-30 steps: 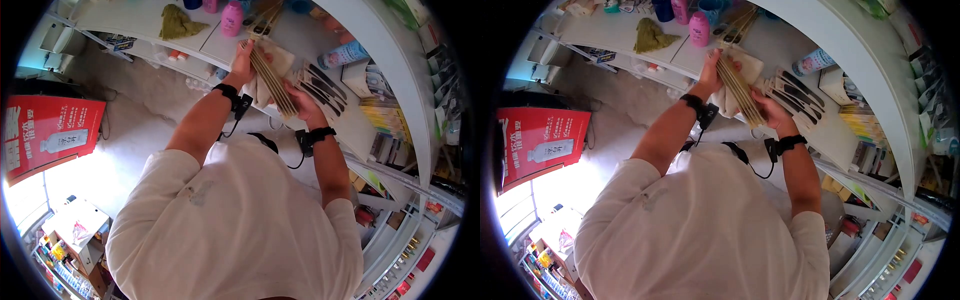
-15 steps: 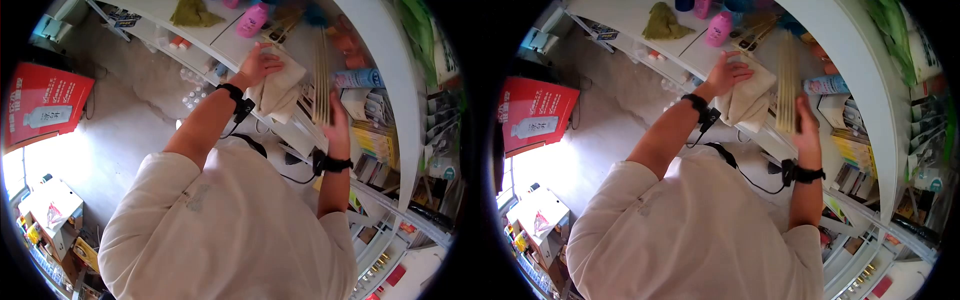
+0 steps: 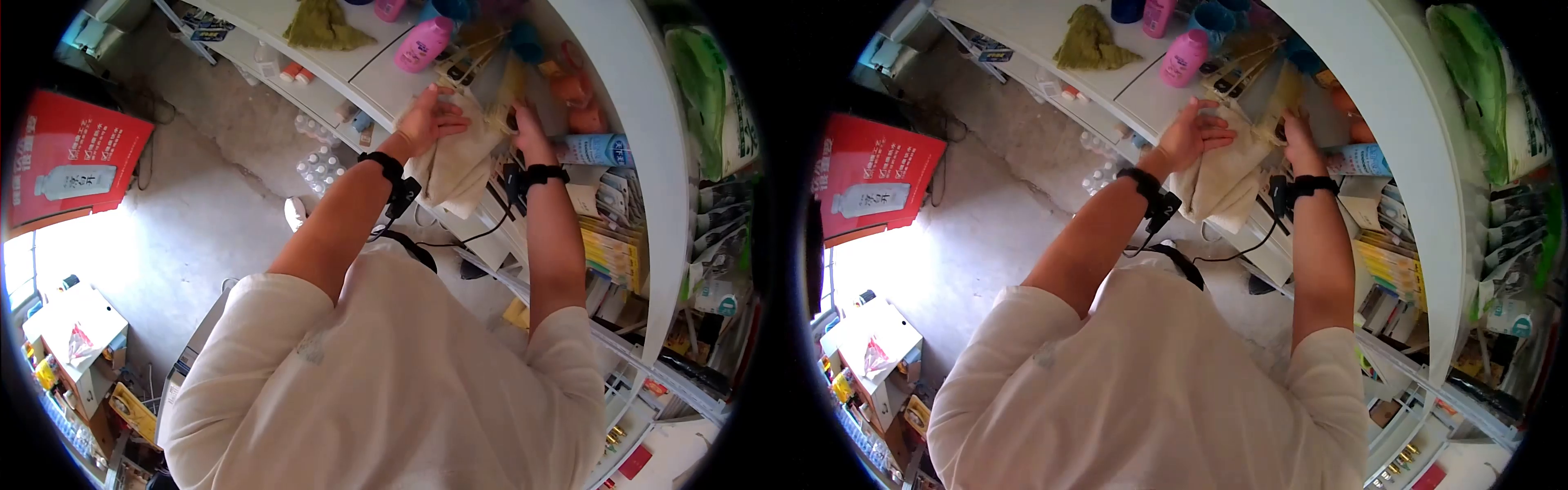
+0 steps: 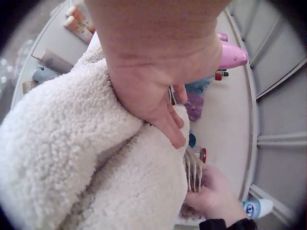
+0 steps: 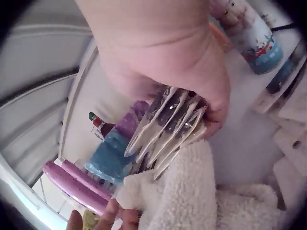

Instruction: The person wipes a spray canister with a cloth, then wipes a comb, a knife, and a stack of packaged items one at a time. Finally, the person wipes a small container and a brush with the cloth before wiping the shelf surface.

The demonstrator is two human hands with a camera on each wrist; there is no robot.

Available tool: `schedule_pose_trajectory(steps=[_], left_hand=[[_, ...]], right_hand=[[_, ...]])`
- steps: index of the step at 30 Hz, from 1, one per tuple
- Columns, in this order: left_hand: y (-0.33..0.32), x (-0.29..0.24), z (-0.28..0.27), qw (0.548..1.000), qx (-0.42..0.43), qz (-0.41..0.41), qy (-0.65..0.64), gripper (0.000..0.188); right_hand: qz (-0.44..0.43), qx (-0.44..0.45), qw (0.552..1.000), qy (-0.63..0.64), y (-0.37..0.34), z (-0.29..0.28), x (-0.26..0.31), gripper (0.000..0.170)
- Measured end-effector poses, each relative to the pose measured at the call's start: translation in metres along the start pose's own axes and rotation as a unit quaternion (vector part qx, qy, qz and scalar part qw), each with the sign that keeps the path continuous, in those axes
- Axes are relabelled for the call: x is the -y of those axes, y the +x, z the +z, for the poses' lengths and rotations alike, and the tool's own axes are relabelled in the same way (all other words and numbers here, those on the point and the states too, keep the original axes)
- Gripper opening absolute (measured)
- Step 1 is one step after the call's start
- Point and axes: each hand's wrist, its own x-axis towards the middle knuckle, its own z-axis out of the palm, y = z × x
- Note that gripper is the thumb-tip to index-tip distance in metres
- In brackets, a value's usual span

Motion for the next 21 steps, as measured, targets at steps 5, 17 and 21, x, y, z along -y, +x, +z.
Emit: schedule_pose_trajectory(steps=[5, 17, 21], left_hand=[[0.002, 0.001, -0.001, 1.0, -0.005, -0.003, 0.004, 0.055], [-0.002, 0.009, 0.004, 0.995, -0.012, 0.042, 0.086, 0.041], [0.002, 0.026, -0.004, 0.979, -0.006, 0.097, 0.178, 0.023]], right_hand=[[-0.083, -0.068, 0.992, -0.06, -0.003, 0.021, 0.004, 0.063], [-0.031, -0.22, 0.95, -0.217, 0.014, 0.077, 0.01, 0.071], [-0.082, -0.267, 0.889, -0.363, -0.02, 0.083, 0.019, 0.061]])
